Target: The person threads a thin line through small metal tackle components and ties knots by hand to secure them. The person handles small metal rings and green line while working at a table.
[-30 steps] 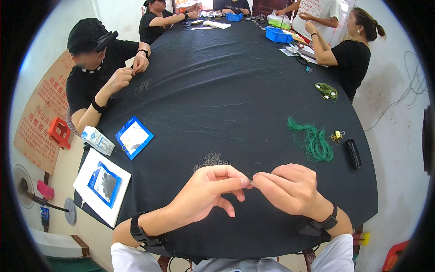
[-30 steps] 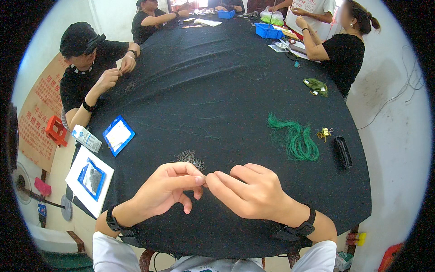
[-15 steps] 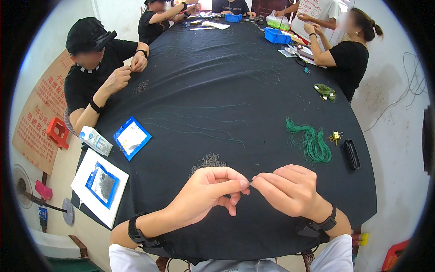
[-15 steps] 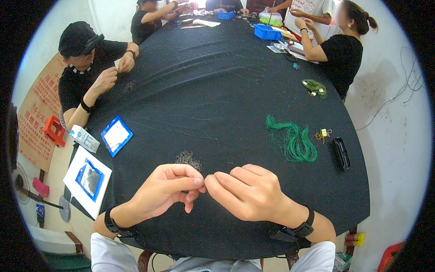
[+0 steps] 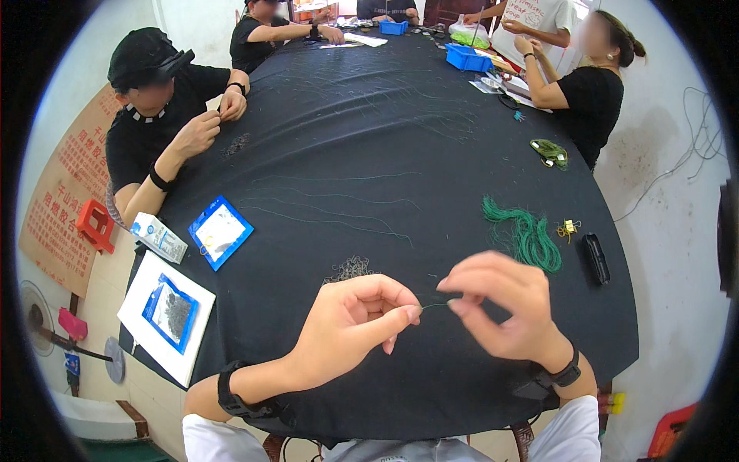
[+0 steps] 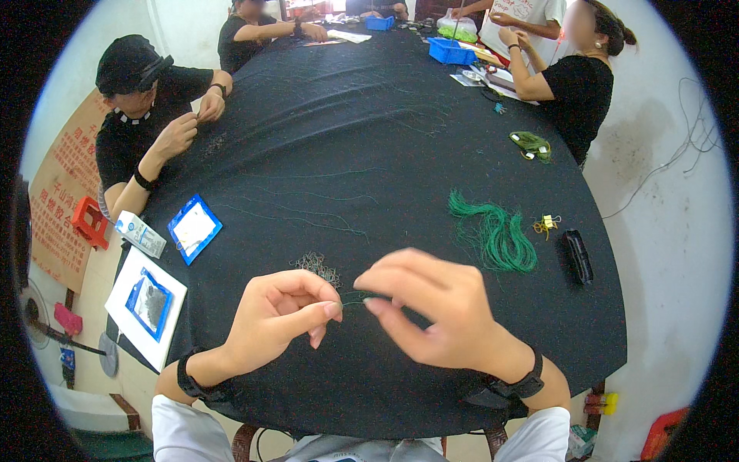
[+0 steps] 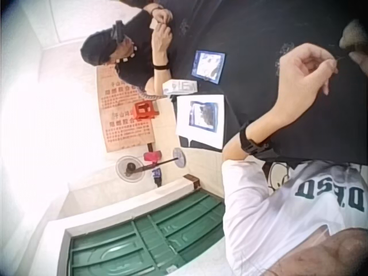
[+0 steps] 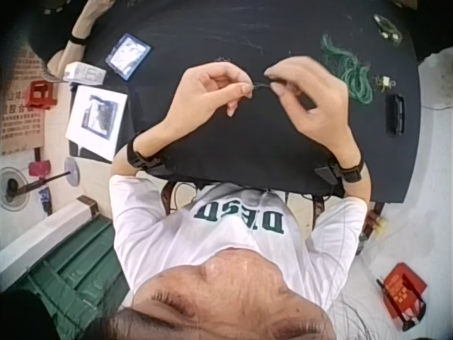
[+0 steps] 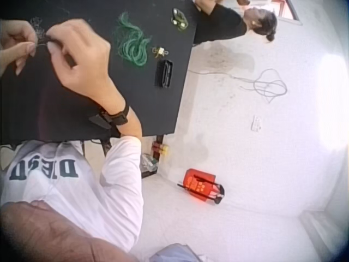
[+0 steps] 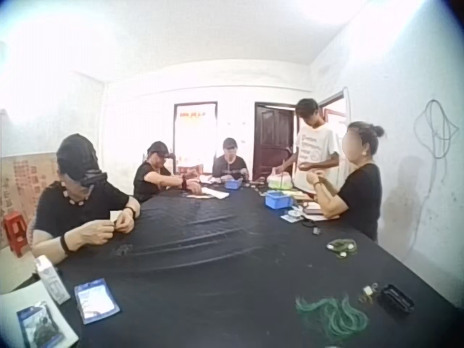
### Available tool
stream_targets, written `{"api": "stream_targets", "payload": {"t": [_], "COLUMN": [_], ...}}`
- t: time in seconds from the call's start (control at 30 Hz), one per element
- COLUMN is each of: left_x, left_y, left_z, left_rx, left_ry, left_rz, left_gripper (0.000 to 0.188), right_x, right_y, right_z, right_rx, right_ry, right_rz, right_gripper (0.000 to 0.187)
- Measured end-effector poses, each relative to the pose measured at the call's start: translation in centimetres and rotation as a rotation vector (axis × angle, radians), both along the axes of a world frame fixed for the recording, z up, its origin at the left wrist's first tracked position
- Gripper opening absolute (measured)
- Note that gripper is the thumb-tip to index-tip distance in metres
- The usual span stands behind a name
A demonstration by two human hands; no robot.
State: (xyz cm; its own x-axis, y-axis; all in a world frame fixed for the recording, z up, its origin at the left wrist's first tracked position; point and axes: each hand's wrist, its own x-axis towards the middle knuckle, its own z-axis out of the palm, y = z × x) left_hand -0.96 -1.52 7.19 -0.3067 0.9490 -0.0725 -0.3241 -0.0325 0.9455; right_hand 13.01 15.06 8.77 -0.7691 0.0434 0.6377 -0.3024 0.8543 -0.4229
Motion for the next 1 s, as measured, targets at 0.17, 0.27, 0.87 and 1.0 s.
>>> {"api": "stream_targets", "payload": {"t": [0.17,0.27,0.87,1.0], "left_x": [0.4,0.3,0.9,0.7], "left_y": [-0.1,-0.1,-0.2,-0.3], "left_z": [0.2,-0.3,-0.6,-0.4], "left_rx": [0.059,0.124,0.173,0.144], "left_ry": [0.29,0.447,0.63,0.6], "left_rz": [0.089,0.124,0.183,0.16], "left_gripper": [0.009,0.007,0.008,0.007], "right_x": [0.6,0.6,1.6,1.4], "right_y": [1.6,1.4,-0.8,-1.3], "right_z": [0.3,-0.1,-1.2,-1.5], "right_rx": [-0.598,-0.912,-0.448,-0.239], "right_ry": [-0.314,-0.478,-0.109,-0.025], "right_rz": [0.09,0.259,0.024,-0.019], "right_gripper": [0.026,0.029,0.014,0.015]}}
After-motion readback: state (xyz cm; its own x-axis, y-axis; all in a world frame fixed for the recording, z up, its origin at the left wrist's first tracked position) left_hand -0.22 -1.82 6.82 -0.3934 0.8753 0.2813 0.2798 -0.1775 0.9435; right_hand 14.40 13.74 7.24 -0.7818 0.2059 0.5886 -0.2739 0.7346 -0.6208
